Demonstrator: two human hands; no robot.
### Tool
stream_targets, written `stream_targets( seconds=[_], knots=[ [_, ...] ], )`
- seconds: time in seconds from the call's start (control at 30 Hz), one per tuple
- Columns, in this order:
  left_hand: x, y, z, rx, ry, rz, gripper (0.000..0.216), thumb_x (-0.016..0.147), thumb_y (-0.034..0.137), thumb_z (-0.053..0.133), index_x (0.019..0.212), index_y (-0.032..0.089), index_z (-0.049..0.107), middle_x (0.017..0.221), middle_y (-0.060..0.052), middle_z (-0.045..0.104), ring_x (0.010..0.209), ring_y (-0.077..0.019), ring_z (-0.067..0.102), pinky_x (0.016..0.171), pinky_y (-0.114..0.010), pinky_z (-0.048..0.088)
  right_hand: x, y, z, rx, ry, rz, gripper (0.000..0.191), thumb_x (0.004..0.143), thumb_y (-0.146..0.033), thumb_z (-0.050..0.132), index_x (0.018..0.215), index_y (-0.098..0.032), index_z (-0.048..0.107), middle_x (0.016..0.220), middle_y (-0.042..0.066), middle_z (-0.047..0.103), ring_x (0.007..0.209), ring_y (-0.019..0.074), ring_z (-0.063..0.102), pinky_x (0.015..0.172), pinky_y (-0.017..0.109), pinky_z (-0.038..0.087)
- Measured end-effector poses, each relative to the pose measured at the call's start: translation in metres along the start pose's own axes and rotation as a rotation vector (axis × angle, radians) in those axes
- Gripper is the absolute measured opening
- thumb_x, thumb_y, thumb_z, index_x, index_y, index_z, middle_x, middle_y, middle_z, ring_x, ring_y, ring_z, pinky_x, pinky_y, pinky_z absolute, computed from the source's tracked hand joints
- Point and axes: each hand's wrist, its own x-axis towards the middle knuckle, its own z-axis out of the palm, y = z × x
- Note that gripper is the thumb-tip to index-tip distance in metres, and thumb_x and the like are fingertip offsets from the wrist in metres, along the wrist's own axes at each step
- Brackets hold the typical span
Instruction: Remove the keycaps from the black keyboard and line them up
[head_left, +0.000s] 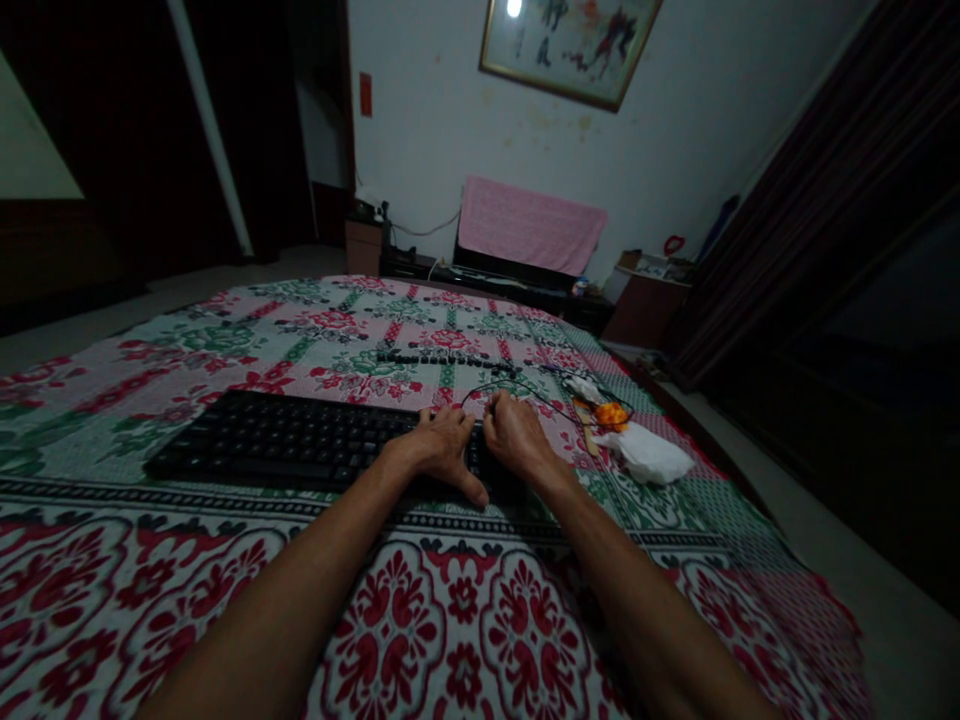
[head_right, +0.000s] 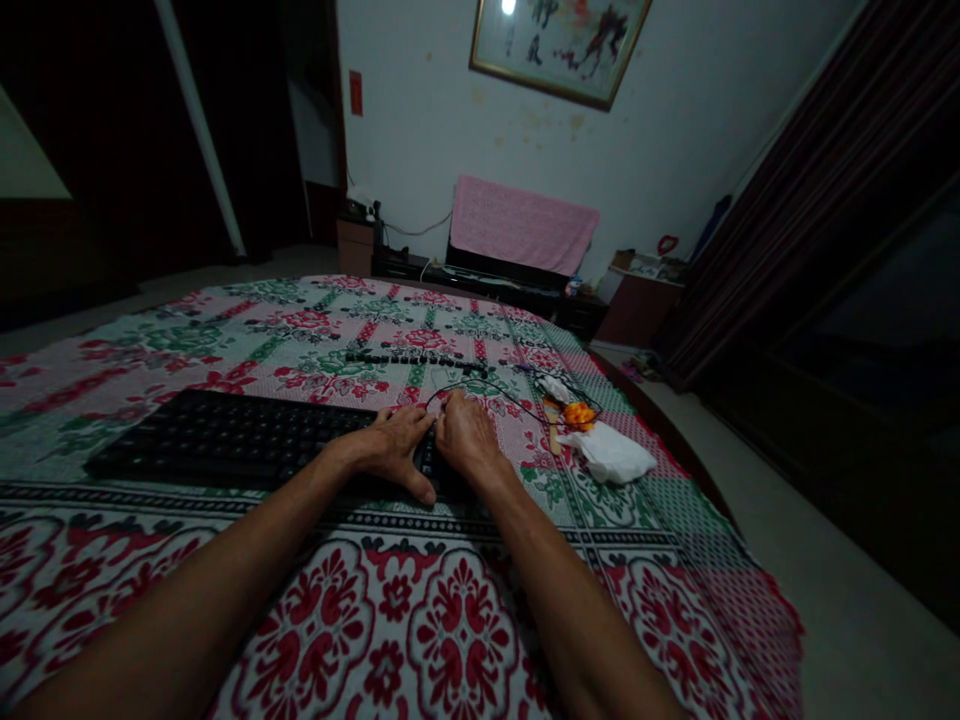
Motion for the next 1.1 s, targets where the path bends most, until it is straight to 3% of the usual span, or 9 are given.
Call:
stream_targets(
  seconds=[0.2, 0.27, 0.4, 0.5, 0.63, 0.87, 1.1],
  knots=[
    [0.004, -0.005, 0.004, 0.026, 0.016, 0.026, 0.117, 0.043, 0.075, 0.056, 0.137, 0.017, 0.019, 0.143, -0.018, 0.022, 0.131, -0.0355, 0.016, 0.104, -0.055, 0.01, 0.021, -0.004, -0.008, -0.095, -0.127, 0.009, 0.021, 0.078, -0.021, 0.044, 0.093, -0.011, 0.056, 0.085, 0.014, 0.065, 0.08, 0.0226, 0.061, 0.066, 0.027, 0.04],
    [0.004, -0.006, 0.005, 0.036, 0.018, 0.02, 0.118, 0.042, 0.076, 0.055, 0.137, 0.016, 0.018, 0.144, -0.018, 0.021, 0.131, -0.0355, 0.016, 0.104, -0.054, 0.01, 0.029, 0.007, -0.008, -0.003, -0.153, 0.013, 0.018, 0.076, -0.02, 0.045, 0.082, -0.013, 0.06, 0.083, 0.011, 0.066, 0.078, 0.02, 0.061, 0.064, 0.025, 0.041],
    [0.002, -0.003, 0.002, 0.035, -0.013, 0.004, 0.121, 0.041, 0.077, 0.055, 0.138, 0.015, 0.016, 0.145, -0.019, 0.017, 0.132, -0.0362, 0.012, 0.104, -0.053, 0.009, 0.034, 0.03, -0.004, 0.352, -0.272, 0.158, 0.019, 0.074, -0.02, 0.044, 0.066, -0.013, 0.059, 0.066, 0.006, 0.066, 0.053, 0.0127, 0.058, 0.049, 0.02, 0.04],
    [0.001, -0.001, 0.0, 0.036, -0.024, -0.002, 0.122, 0.041, 0.078, 0.054, 0.138, 0.015, 0.015, 0.145, -0.019, 0.016, 0.133, -0.0351, 0.011, 0.105, -0.053, 0.009, 0.03, 0.038, -0.001, 0.569, -0.252, 0.215, 0.018, 0.073, -0.019, 0.044, 0.061, -0.012, 0.057, 0.06, 0.004, 0.064, 0.045, 0.0098, 0.053, 0.043, 0.018, 0.039],
    [0.0, 0.0, -0.001, 0.039, -0.023, -0.005, 0.125, 0.039, 0.08, 0.053, 0.138, 0.014, 0.015, 0.146, -0.02, 0.014, 0.132, -0.0369, 0.012, 0.104, -0.054, 0.01, 0.028, 0.04, -0.005, 0.689, -0.258, 0.281, 0.02, 0.071, -0.018, 0.044, 0.056, -0.012, 0.056, 0.05, 0.002, 0.06, 0.042, 0.0088, 0.051, 0.041, 0.017, 0.037],
    [0.001, -0.001, 0.001, 0.048, -0.01, -0.002, 0.124, 0.038, 0.081, 0.052, 0.138, 0.016, 0.016, 0.145, -0.018, 0.017, 0.131, -0.0369, 0.014, 0.104, -0.054, 0.011, 0.032, 0.036, -0.022, 0.693, -0.248, 0.266, 0.012, 0.069, -0.015, 0.047, 0.06, -0.013, 0.055, 0.053, 0.002, 0.061, 0.042, 0.0083, 0.051, 0.042, 0.017, 0.038],
    [0.002, -0.002, 0.001, 0.05, -0.005, -0.001, 0.125, 0.039, 0.08, 0.052, 0.138, 0.014, 0.016, 0.145, -0.02, 0.018, 0.131, -0.0366, 0.016, 0.104, -0.054, 0.012, 0.027, 0.039, -0.004, 0.542, -0.135, 0.176, 0.009, 0.072, -0.022, 0.05, 0.072, -0.015, 0.055, 0.059, 0.001, 0.064, 0.046, 0.0101, 0.055, 0.044, 0.018, 0.04]
  ],
)
